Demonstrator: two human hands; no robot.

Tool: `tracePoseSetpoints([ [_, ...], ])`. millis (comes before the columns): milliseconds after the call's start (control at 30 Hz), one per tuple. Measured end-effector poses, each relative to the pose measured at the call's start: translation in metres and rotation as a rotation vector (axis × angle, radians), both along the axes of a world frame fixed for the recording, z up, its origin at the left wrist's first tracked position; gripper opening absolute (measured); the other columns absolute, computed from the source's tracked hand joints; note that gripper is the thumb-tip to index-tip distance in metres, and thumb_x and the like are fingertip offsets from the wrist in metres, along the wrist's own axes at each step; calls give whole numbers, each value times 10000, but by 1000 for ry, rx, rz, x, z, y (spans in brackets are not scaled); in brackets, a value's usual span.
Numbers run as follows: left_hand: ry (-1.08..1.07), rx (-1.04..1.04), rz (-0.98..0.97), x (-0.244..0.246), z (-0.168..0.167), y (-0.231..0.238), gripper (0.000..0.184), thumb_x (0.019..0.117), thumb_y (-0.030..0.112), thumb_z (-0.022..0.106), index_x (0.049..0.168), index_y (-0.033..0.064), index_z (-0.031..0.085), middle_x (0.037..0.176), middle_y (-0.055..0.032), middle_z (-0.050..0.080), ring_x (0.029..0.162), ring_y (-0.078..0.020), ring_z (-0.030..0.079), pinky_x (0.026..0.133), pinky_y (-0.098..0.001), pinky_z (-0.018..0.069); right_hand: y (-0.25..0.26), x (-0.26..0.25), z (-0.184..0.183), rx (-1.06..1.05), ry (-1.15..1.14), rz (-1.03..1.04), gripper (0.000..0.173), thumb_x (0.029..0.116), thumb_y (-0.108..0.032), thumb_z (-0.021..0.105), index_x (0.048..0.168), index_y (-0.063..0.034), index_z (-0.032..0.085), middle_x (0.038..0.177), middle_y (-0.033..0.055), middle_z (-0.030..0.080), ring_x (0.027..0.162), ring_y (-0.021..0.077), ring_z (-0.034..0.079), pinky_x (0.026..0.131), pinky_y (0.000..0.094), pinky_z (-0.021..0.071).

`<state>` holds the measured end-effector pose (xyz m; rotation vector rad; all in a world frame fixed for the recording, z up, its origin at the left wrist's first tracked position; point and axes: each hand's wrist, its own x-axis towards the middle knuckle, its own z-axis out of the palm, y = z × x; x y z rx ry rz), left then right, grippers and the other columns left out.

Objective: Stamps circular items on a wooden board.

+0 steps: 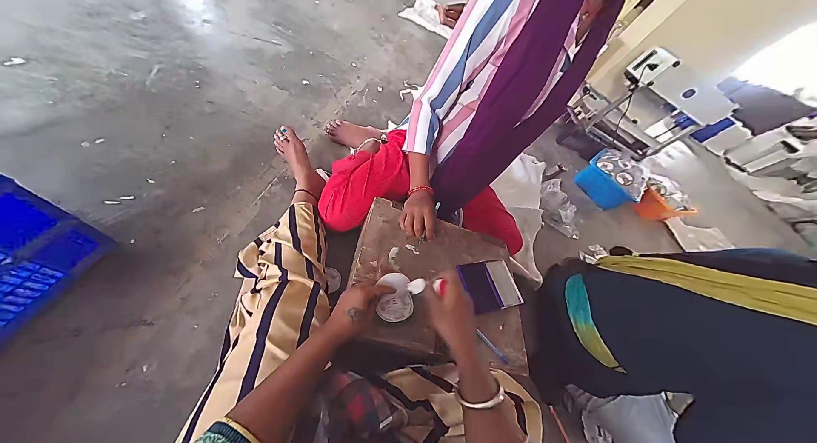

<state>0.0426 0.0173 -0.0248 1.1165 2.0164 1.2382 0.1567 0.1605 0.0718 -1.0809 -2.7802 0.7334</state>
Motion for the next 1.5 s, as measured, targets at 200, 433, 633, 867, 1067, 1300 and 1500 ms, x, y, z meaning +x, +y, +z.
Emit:
tracePoseSetpoints([
  [200, 151, -1, -172, 3, -2, -6, 356, 936, 256, 742, 1211, 31, 739, 1245, -252, 681, 1221, -436, 614, 1041, -603, 455, 102, 36, 27, 111, -27, -422, 408, 1062, -227, 530, 1326, 84, 530, 1166, 327, 642, 1116, 467, 626, 954, 618, 456],
  [433, 291, 40, -195, 9, -9, -6, 268, 943, 236, 728, 1107, 29, 779, 1226, -199, 718, 1286, -416, 595, 1058, -576, 465, 124, 16, -8, 42, -303, -437, 470, 1075, -284, 507, 1426, 28, 479, 1296, 284, 625, 1236, 431, 601, 1024, 590, 448],
  [633, 281, 75, -152, 11, -11, -5, 219, 986, 180, 657, 1041, 11, 786, 1183, -204, 732, 1263, -393, 620, 1067, -542, 470, 114, 31, -3, 31, -161, -428, 437, 1074, -248, 508, 1394, 49, 496, 1238, 308, 630, 1169, 442, 619, 986, 595, 457],
  [867, 209, 36, -109, 14, -6, -4, 224, 993, 175, 646, 1034, 6, 788, 1182, -204, 732, 1263, -400, 616, 1058, -566, 468, 62, 41, 8, -32, 137, -251, 296, 1037, -165, 548, 1203, 79, 566, 983, 219, 637, 909, 322, 621, 818, 526, 481],
  [1067, -25, -179, 1, 12, 17, 0, 296, 894, 272, 795, 1013, 2, 781, 1104, -217, 723, 1102, -374, 666, 1006, -558, 478, 33, 38, 13, -133, 190, -66, 267, 1009, -173, 534, 1147, 52, 575, 873, 132, 610, 782, 225, 587, 724, 457, 481],
  [1300, -129, -138, 128, 8, 13, 3, 330, 1003, 237, 661, 1124, -69, 645, 991, -239, 689, 966, -372, 673, 910, -544, 505, 11, 29, 13, -144, 164, 24, 241, 1003, -157, 561, 1117, 53, 590, 879, 129, 607, 771, 218, 586, 709, 435, 486],
  [1500, -117, -24, 215, 13, 2, 3, 417, 1032, 77, 534, 1427, -36, 460, 1191, -261, 680, 1065, -404, 694, 958, -548, 531, -9, 2, 12, -92, -95, 152, 303, 1034, -217, 562, 1217, 24, 590, 944, 184, 672, 884, 339, 669, 787, 534, 514],
])
